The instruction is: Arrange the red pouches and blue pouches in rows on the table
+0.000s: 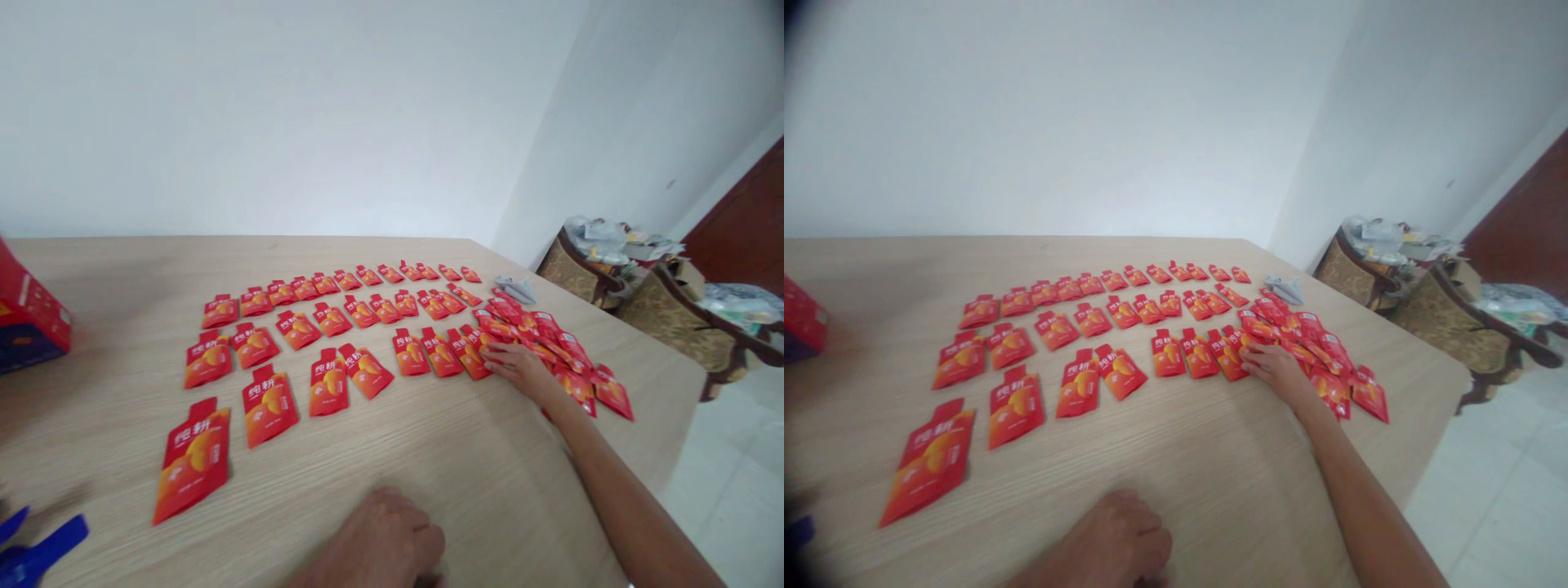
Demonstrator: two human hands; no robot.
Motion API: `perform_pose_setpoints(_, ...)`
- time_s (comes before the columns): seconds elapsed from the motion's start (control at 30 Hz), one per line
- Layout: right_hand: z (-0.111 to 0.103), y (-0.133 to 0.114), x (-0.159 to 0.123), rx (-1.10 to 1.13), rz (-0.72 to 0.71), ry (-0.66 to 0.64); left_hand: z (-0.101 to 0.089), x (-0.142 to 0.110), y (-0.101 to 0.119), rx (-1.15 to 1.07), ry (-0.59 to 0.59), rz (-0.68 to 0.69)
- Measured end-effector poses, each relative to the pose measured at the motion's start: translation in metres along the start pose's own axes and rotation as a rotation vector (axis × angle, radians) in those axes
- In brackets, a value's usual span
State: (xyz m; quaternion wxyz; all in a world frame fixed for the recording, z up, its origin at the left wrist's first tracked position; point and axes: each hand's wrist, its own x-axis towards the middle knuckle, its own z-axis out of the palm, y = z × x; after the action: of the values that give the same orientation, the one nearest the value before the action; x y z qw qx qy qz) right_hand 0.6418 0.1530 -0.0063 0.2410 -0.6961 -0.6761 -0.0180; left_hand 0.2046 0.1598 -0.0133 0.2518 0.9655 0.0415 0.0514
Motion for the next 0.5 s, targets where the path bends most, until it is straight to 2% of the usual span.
perform_pose_setpoints(0.33,0.001,0.014,-0.010,0.023,0.027,-0.052,0.013,0.000,-0.008,-0.008,-0.007,-0.023)
perform_pose_setpoints(0.5,-0.001,0.003,-0.009,0.047,0.088,-0.071,0.018,0.000,-0.013,-0.009,0.021,-0.013)
